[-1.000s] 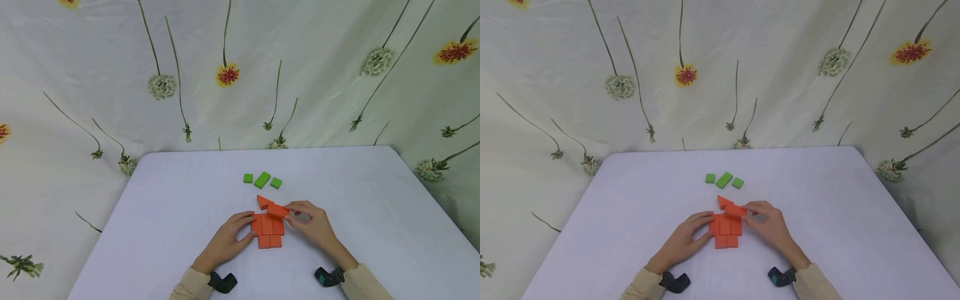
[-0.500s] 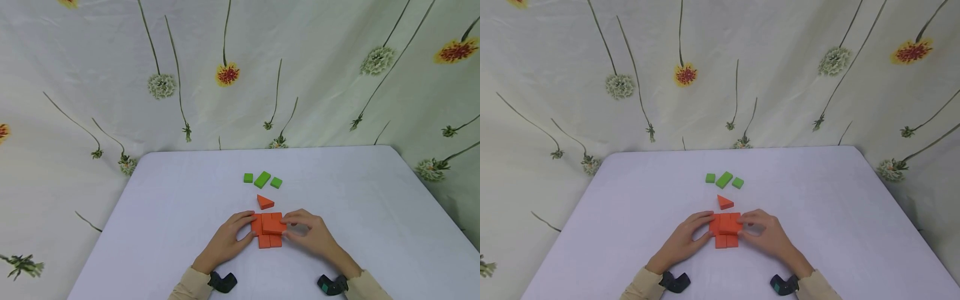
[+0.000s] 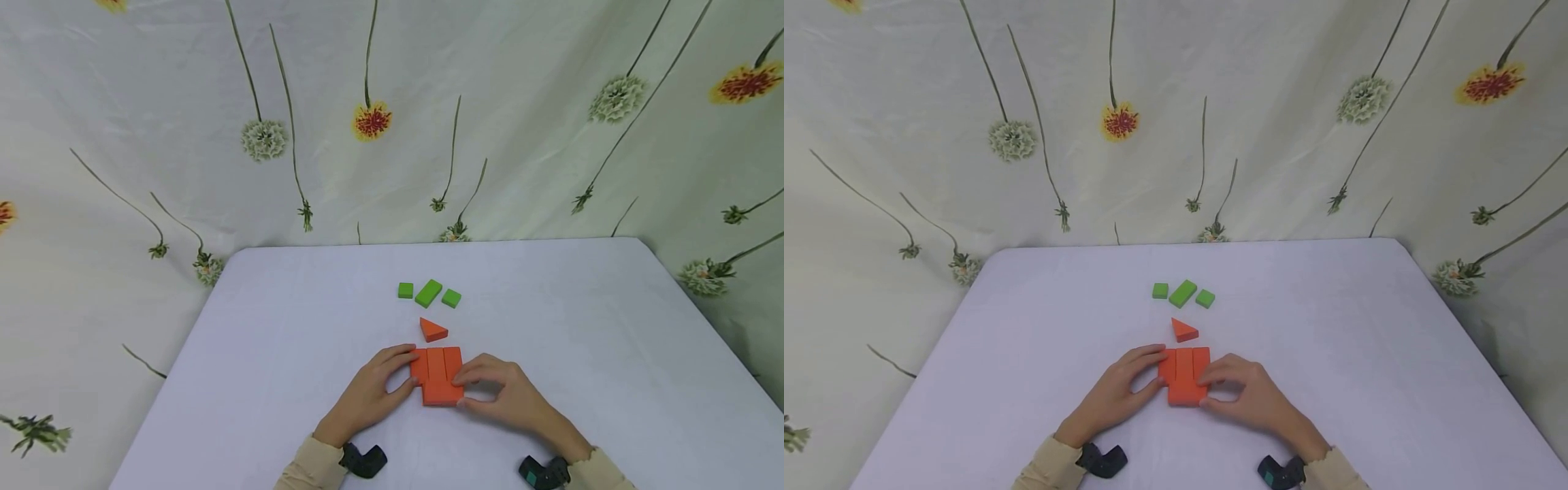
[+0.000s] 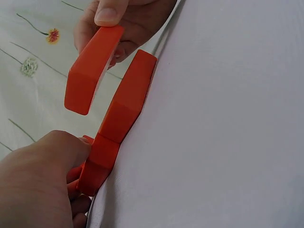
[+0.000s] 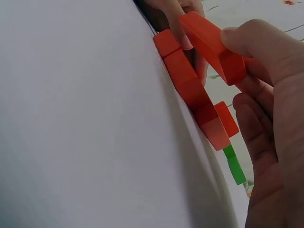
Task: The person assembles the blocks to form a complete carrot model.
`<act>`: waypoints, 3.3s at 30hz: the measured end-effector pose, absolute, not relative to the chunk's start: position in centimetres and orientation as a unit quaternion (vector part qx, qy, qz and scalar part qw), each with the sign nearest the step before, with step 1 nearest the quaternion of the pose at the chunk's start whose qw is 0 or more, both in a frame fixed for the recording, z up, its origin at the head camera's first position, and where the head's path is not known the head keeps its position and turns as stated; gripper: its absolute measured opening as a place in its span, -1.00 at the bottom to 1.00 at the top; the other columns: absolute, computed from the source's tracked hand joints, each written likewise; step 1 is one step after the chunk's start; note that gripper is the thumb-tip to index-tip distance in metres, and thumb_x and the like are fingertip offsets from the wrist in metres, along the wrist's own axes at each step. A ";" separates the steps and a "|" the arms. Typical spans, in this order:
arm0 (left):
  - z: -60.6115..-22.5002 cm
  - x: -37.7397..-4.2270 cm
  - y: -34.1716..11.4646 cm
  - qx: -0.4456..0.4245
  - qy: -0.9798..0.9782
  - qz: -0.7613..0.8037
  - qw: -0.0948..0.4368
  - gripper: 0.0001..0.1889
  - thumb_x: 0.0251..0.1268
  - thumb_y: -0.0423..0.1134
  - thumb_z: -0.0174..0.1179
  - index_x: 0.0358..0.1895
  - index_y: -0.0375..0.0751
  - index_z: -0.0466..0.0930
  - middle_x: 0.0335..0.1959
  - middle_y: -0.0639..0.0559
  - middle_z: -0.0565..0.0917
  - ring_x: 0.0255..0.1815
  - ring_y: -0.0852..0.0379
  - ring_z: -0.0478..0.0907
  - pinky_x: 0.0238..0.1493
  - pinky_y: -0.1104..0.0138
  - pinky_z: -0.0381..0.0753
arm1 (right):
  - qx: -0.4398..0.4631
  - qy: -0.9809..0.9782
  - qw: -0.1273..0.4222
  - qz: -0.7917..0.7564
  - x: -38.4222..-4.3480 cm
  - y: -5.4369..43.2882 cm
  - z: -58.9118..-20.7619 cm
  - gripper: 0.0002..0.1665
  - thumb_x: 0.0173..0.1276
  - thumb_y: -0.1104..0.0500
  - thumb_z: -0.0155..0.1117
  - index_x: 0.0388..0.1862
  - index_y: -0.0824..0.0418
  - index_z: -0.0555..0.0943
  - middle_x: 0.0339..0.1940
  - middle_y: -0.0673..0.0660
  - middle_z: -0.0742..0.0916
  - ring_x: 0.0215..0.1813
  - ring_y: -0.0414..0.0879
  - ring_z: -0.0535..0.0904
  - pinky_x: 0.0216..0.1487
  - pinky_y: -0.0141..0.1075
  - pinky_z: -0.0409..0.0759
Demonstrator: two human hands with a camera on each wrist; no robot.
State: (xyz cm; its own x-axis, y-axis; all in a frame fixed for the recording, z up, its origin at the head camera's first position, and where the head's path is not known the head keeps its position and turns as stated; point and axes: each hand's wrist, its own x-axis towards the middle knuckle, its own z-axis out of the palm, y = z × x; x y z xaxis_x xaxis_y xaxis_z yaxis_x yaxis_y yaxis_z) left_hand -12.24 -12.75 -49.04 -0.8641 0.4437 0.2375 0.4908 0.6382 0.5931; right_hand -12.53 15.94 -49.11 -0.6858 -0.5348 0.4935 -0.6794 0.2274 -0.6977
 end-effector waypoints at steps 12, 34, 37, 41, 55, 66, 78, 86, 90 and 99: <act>-49.1 -12.3 -12.8 -0.261 -0.904 -0.337 0.038 -0.52 0.43 -0.11 0.34 0.36 -0.10 0.58 0.43 0.10 0.51 0.48 0.13 0.42 0.45 0.15 0.51 | 0.419 -0.772 -0.007 0.478 -12.3 16.0 -48.9 -0.70 0.24 0.14 0.60 -0.06 -0.11 0.79 -0.05 -0.16 0.78 0.06 -0.23 0.65 0.14 -0.29 0.69; -49.1 -12.3 -12.8 -0.257 -0.904 -0.339 0.033 -0.52 0.43 -0.11 0.33 0.36 -0.10 0.58 0.43 0.09 0.52 0.48 0.14 0.42 0.46 0.16 0.50 | 0.457 -0.788 0.002 0.413 -12.2 16.0 -49.1 -0.77 0.28 0.05 0.56 -0.08 -0.15 0.82 -0.07 -0.23 0.68 0.05 -0.28 0.51 0.05 -0.33 0.65; -49.1 -12.3 -12.8 -0.258 -0.904 -0.339 0.035 -0.52 0.43 -0.10 0.33 0.36 -0.10 0.59 0.43 0.09 0.52 0.48 0.14 0.42 0.46 0.16 0.50 | 0.458 -0.791 0.011 0.406 -12.2 16.0 -49.2 -0.77 0.28 0.06 0.57 -0.09 -0.16 0.82 -0.07 -0.24 0.67 0.05 -0.29 0.51 0.05 -0.33 0.65; -49.2 -12.4 -12.8 -0.259 -0.905 -0.335 0.037 -0.52 0.43 -0.09 0.33 0.36 -0.10 0.58 0.43 0.11 0.51 0.48 0.15 0.42 0.46 0.17 0.50 | 0.453 -0.797 0.014 0.400 -12.2 15.9 -49.2 -0.77 0.27 0.04 0.57 -0.10 -0.18 0.82 -0.07 -0.25 0.67 0.07 -0.29 0.51 0.06 -0.33 0.65; -48.9 -12.2 -12.7 -0.255 -0.906 -0.336 0.032 -0.52 0.43 -0.10 0.34 0.36 -0.10 0.59 0.43 0.09 0.52 0.48 0.12 0.42 0.45 0.15 0.51 | 0.409 -0.793 0.055 0.448 -12.6 15.4 -48.5 -0.73 0.27 0.21 0.56 -0.07 -0.03 0.81 -0.06 -0.17 0.72 0.05 -0.27 0.57 0.03 -0.39 0.67; -48.9 -12.2 -12.7 -0.255 -0.905 -0.340 0.032 -0.52 0.43 -0.10 0.33 0.36 -0.10 0.58 0.43 0.09 0.51 0.47 0.11 0.43 0.44 0.15 0.52 | 0.318 -0.850 0.101 0.409 -14.3 14.6 -47.6 -0.65 0.28 0.23 0.54 0.05 0.05 0.77 -0.01 -0.12 0.76 -0.02 -0.21 0.59 -0.09 -0.34 0.71; -48.9 -12.3 -12.7 -0.256 -0.906 -0.336 0.031 -0.52 0.44 -0.09 0.33 0.36 -0.10 0.58 0.43 0.08 0.51 0.48 0.11 0.43 0.45 0.15 0.51 | 0.287 -0.873 0.086 0.386 -16.6 13.1 -47.3 -0.58 0.36 0.25 0.46 0.19 0.06 0.71 0.11 0.00 0.72 0.10 -0.08 0.53 0.00 -0.25 0.68; -49.1 -12.3 -12.8 -0.259 -0.904 -0.338 0.032 -0.52 0.45 -0.07 0.32 0.36 -0.09 0.58 0.44 0.09 0.51 0.48 0.12 0.42 0.45 0.15 0.51 | 0.267 -0.890 0.098 0.357 -17.6 11.8 -46.8 -0.61 0.36 0.21 0.45 0.17 0.09 0.72 0.10 0.08 0.67 0.11 -0.04 0.51 0.04 -0.16 0.69; -49.1 -12.3 -12.8 -0.262 -0.902 -0.340 0.034 -0.52 0.44 -0.09 0.33 0.36 -0.10 0.58 0.43 0.09 0.51 0.47 0.12 0.43 0.45 0.15 0.51 | 0.273 -0.895 0.103 0.337 -18.0 11.3 -46.9 -0.61 0.34 0.24 0.47 0.15 0.10 0.74 0.17 0.10 0.70 0.19 0.03 0.53 0.15 -0.06 0.68; -49.0 -12.3 -12.9 -0.263 -0.901 -0.344 0.032 -0.51 0.44 -0.10 0.33 0.36 -0.12 0.58 0.44 0.08 0.51 0.48 0.13 0.42 0.46 0.16 0.50 | 0.223 -0.913 0.099 0.327 -18.1 10.9 -46.8 -0.71 0.23 0.13 0.59 -0.08 0.10 0.76 -0.22 -0.07 0.75 0.04 -0.07 0.56 0.07 -0.13 0.69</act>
